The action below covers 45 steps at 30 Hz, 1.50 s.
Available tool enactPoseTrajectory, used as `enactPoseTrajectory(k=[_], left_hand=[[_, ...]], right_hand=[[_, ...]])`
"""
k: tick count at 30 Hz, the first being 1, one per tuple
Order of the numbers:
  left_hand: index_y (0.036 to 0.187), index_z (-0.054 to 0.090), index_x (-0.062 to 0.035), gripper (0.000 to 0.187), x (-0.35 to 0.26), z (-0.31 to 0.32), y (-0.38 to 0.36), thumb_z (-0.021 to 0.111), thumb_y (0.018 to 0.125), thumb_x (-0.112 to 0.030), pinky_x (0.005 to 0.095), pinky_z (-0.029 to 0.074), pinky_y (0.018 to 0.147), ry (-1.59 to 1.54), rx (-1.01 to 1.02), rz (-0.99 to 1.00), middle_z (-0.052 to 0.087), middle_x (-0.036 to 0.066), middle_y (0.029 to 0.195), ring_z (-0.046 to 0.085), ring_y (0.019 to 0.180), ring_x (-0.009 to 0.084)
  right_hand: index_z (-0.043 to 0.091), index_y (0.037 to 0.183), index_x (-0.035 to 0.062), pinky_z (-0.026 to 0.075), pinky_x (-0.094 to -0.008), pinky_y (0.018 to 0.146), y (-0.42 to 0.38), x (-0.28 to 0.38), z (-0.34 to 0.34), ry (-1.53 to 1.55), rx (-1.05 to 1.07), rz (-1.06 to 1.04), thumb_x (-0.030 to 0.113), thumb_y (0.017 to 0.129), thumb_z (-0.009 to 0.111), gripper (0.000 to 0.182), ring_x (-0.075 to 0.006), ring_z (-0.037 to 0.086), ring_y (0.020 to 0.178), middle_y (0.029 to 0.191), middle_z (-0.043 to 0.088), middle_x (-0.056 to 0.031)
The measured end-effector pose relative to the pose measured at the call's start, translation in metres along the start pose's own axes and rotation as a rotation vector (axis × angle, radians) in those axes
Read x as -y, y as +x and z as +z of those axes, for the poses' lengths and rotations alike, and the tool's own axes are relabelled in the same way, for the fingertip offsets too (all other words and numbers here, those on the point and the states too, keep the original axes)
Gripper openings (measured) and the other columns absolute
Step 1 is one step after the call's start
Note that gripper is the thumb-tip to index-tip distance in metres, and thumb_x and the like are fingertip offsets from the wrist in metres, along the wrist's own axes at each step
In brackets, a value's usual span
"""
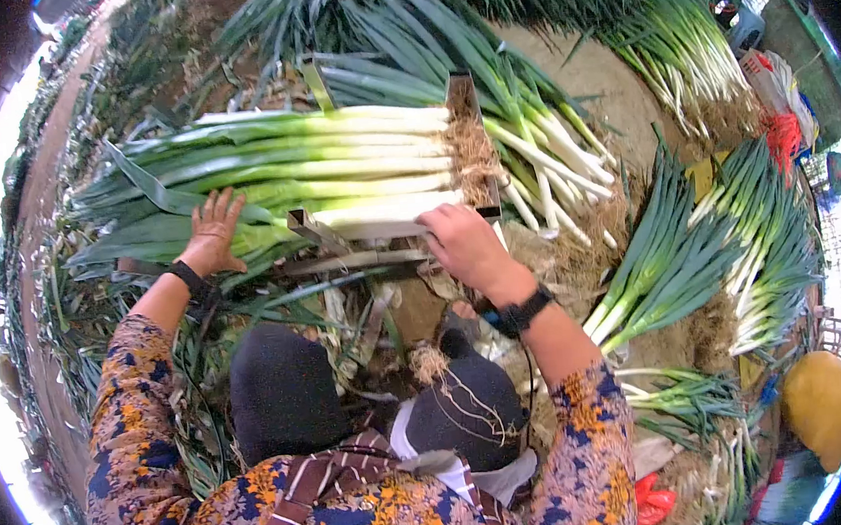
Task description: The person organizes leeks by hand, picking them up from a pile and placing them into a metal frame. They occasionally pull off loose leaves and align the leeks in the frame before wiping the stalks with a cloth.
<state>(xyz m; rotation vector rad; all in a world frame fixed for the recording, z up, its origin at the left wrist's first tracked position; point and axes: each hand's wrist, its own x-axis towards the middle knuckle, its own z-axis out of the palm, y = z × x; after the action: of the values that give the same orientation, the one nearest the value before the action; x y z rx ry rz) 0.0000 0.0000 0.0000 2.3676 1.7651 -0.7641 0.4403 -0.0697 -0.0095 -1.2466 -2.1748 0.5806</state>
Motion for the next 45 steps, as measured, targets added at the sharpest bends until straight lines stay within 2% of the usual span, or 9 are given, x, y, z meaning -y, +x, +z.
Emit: enactPoseTrajectory(k=[2, 6, 9, 11, 13, 15, 21, 31, 45], left_hand=[[0.157, 0.012, -0.0193, 0.137, -0.012, -0.002, -0.011, 0.094, 0.050, -0.042, 0.0615, 0.010, 0.118, -0.048, -0.084, 0.016, 0.010, 0.014, 0.163, 0.006, 0.150, 0.0392], [0.157, 0.012, -0.0191, 0.139, 0.016, 0.020, 0.013, 0.095, 0.048, -0.041, 0.0618, 0.011, 0.118, -0.042, -0.085, 0.033, 0.010, 0.015, 0.162, 0.006, 0.150, 0.0398], [0.157, 0.012, -0.0188, 0.139, 0.016, 0.018, 0.011, 0.095, 0.047, -0.041, 0.0620, 0.011, 0.118, -0.068, -0.081, 0.042, 0.009, 0.015, 0.162, 0.006, 0.150, 0.0401], [0.157, 0.013, -0.0173, 0.140, 0.013, 0.021, 0.009, 0.094, 0.046, -0.044, 0.0619, 0.011, 0.117, -0.052, -0.088, 0.065, 0.010, 0.015, 0.162, 0.006, 0.150, 0.0406], [0.157, 0.012, -0.0165, 0.141, 0.016, 0.021, 0.012, 0.093, 0.046, -0.048, 0.0618, 0.012, 0.117, -0.021, -0.108, 0.057, 0.009, 0.016, 0.162, 0.006, 0.150, 0.0408], [0.158, 0.015, -0.0163, 0.138, 0.012, 0.019, 0.019, 0.087, 0.049, -0.062, 0.0648, 0.016, 0.114, 0.106, -0.013, 0.037, 0.016, 0.019, 0.160, 0.012, 0.149, 0.0405], [0.158, 0.012, -0.0194, 0.134, 0.021, 0.021, 0.010, 0.090, 0.054, -0.052, 0.0659, 0.010, 0.115, -0.024, -0.112, 0.096, 0.011, 0.017, 0.163, 0.007, 0.149, 0.0425], [0.159, 0.006, -0.0222, 0.130, 0.001, -0.008, -0.009, 0.090, 0.063, -0.047, 0.0599, 0.008, 0.119, 0.008, -0.029, 0.004, 0.006, 0.012, 0.165, 0.005, 0.151, 0.0376], [0.150, 0.029, -0.0047, 0.122, 0.044, 0.039, 0.007, 0.081, 0.056, -0.064, 0.0672, 0.010, 0.114, 0.084, -0.114, 0.250, 0.016, 0.027, 0.157, 0.012, 0.144, 0.0507]], right_hand=[[0.063, 0.109, 0.0027, 0.053, -0.0403, 0.081, -0.007, 0.009, -0.015, 0.041, 0.039, -0.060, 0.010, 0.089, 0.061, 0.021, -0.0319, 0.065, 0.089, 0.096, 0.066, -0.0157], [0.066, 0.108, 0.0016, 0.052, -0.0364, 0.080, -0.021, -0.018, 0.016, 0.281, 0.110, 0.452, 0.018, 0.093, 0.062, 0.023, -0.0301, 0.068, 0.089, 0.102, 0.069, -0.0187], [0.067, 0.109, 0.0029, 0.052, -0.0401, 0.081, -0.063, -0.058, 0.013, 0.231, 0.323, 0.603, 0.027, 0.092, 0.061, 0.030, -0.0318, 0.068, 0.091, 0.101, 0.069, -0.0195], [0.070, 0.105, 0.0026, 0.052, -0.0444, 0.080, -0.104, -0.058, 0.008, -0.028, 0.547, 0.706, 0.036, 0.092, 0.058, 0.037, -0.0342, 0.069, 0.088, 0.096, 0.070, -0.0211], [0.072, 0.095, 0.0013, 0.051, -0.0482, 0.080, -0.238, -0.119, 0.073, -0.068, 0.578, 0.601, 0.041, 0.094, 0.053, 0.044, -0.0370, 0.069, 0.083, 0.088, 0.070, -0.0230], [0.072, 0.095, 0.0013, 0.051, -0.0483, 0.080, -0.267, -0.092, 0.094, -0.027, 0.578, 0.699, 0.041, 0.094, 0.053, 0.044, -0.0371, 0.069, 0.083, 0.088, 0.070, -0.0231], [0.072, 0.094, 0.0012, 0.051, -0.0485, 0.080, -0.233, -0.041, 0.126, -0.016, 0.533, 0.882, 0.041, 0.094, 0.053, 0.044, -0.0372, 0.069, 0.083, 0.088, 0.070, -0.0232], [0.072, 0.093, 0.0011, 0.051, -0.0489, 0.080, -0.237, -0.018, 0.120, -0.056, 0.464, 0.818, 0.042, 0.094, 0.053, 0.045, -0.0375, 0.069, 0.083, 0.087, 0.070, -0.0234], [0.072, 0.091, 0.0009, 0.050, -0.0495, 0.080, -0.179, -0.110, 0.176, 0.164, 0.468, 0.923, 0.042, 0.094, 0.053, 0.045, -0.0379, 0.068, 0.082, 0.086, 0.070, -0.0236]])
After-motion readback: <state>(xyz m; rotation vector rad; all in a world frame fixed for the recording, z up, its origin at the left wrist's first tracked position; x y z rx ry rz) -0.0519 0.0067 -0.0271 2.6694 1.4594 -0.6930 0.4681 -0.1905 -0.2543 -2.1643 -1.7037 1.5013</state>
